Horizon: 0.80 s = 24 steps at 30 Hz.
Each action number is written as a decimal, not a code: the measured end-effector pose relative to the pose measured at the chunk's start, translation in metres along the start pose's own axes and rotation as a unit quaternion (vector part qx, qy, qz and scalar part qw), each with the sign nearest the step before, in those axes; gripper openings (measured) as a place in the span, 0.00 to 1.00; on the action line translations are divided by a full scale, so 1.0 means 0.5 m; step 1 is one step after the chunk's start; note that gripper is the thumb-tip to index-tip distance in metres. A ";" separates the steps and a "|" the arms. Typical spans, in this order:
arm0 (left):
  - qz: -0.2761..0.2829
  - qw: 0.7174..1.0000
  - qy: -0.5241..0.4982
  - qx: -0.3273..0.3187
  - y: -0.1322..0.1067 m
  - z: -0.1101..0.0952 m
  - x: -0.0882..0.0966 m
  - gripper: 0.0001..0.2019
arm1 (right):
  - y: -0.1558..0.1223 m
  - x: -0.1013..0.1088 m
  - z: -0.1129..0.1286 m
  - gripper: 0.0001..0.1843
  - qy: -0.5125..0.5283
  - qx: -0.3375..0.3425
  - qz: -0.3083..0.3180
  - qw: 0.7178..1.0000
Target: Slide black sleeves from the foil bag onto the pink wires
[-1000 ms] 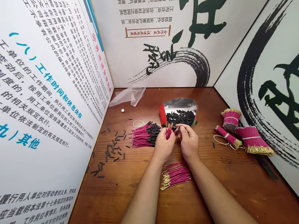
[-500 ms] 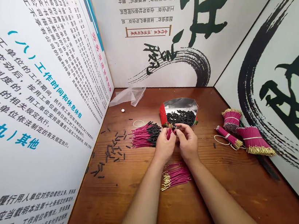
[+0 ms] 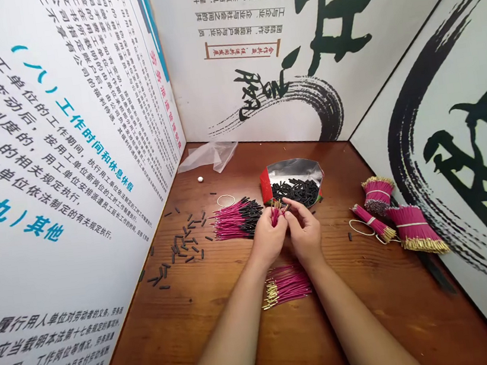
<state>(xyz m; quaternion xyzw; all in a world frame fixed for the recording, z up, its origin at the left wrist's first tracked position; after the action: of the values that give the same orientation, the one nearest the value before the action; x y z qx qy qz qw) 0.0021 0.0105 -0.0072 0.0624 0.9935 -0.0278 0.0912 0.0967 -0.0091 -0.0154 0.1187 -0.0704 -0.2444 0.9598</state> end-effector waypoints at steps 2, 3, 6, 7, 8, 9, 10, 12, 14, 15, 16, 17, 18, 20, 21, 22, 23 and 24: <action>-0.006 1.000 -0.008 0.003 0.000 0.000 0.000 0.05 | 0.000 -0.001 -0.001 0.21 -0.002 0.000 -0.011 1.000; -0.008 1.000 -0.014 0.005 0.000 0.001 -0.001 0.05 | -0.001 -0.001 -0.001 0.21 -0.001 0.001 -0.020 1.000; -0.015 1.000 -0.022 0.009 0.002 0.002 -0.001 0.05 | -0.002 -0.003 0.002 0.18 0.003 0.007 -0.036 0.999; -0.017 1.000 -0.022 0.009 0.002 0.003 0.000 0.05 | -0.002 -0.003 0.003 0.16 0.002 0.008 -0.035 0.999; -0.018 1.000 -0.022 0.009 0.003 0.003 0.000 0.06 | -0.003 -0.004 0.003 0.15 0.002 0.009 -0.033 0.999; -0.019 0.999 -0.024 0.010 0.003 0.003 0.000 0.06 | -0.003 -0.005 0.004 0.14 0.001 0.009 -0.030 0.999; -0.020 0.999 -0.027 0.010 0.003 0.003 0.000 0.06 | -0.003 -0.005 0.003 0.14 0.001 0.008 -0.029 1.000; -0.020 0.999 -0.036 0.012 0.004 0.004 0.001 0.06 | -0.003 -0.006 0.001 0.14 0.002 0.006 -0.027 1.000; -0.020 0.999 -0.044 0.015 0.005 0.005 0.001 0.05 | -0.003 -0.006 -0.001 0.14 0.004 0.002 -0.025 1.000; -0.020 0.999 -0.047 0.016 0.006 0.005 0.001 0.05 | -0.003 -0.006 -0.002 0.14 0.005 0.002 -0.024 1.000; -0.021 0.998 -0.048 0.017 0.006 0.006 0.002 0.04 | -0.004 -0.006 -0.002 0.14 0.005 0.002 -0.023 1.000; -0.021 0.998 -0.048 0.017 0.007 0.006 0.002 0.04 | -0.004 -0.005 -0.001 0.15 0.005 0.002 -0.023 1.000; -0.021 0.998 -0.048 0.018 0.007 0.007 0.002 0.04 | -0.004 -0.005 0.000 0.16 0.005 0.003 -0.023 1.000; -0.021 0.999 -0.045 0.018 0.007 0.007 0.002 0.04 | -0.004 -0.005 0.004 0.17 0.004 0.008 -0.026 1.000; -0.021 0.999 -0.043 0.017 0.007 0.007 0.002 0.05 | -0.004 -0.005 0.007 0.16 0.003 0.011 -0.026 1.000; -0.022 0.999 -0.040 0.017 0.007 0.006 0.002 0.05 | -0.003 -0.005 0.009 0.15 0.003 0.013 -0.026 1.000; -0.022 0.999 -0.037 0.016 0.006 0.005 0.002 0.05 | -0.003 -0.005 0.011 0.14 0.002 0.014 -0.026 1.000; -0.023 0.999 -0.033 0.015 0.006 0.004 0.003 0.05 | -0.003 -0.006 0.012 0.12 0.002 0.015 -0.024 1.000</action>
<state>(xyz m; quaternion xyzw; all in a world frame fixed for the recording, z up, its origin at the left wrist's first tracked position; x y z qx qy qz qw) 0.0016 0.0135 -0.0095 0.0396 0.9905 -0.0473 0.1226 0.0926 -0.0100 -0.0104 0.1353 -0.0690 -0.2662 0.9519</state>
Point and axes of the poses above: each hand's wrist, its own y-axis towards the middle knuckle, its own x-axis out of the back of the hand, z = x × y, the point moved 2 cm from there along y, towards the middle knuckle, and after that the axes turned 3 degrees about -z, right-handed, at the moved point
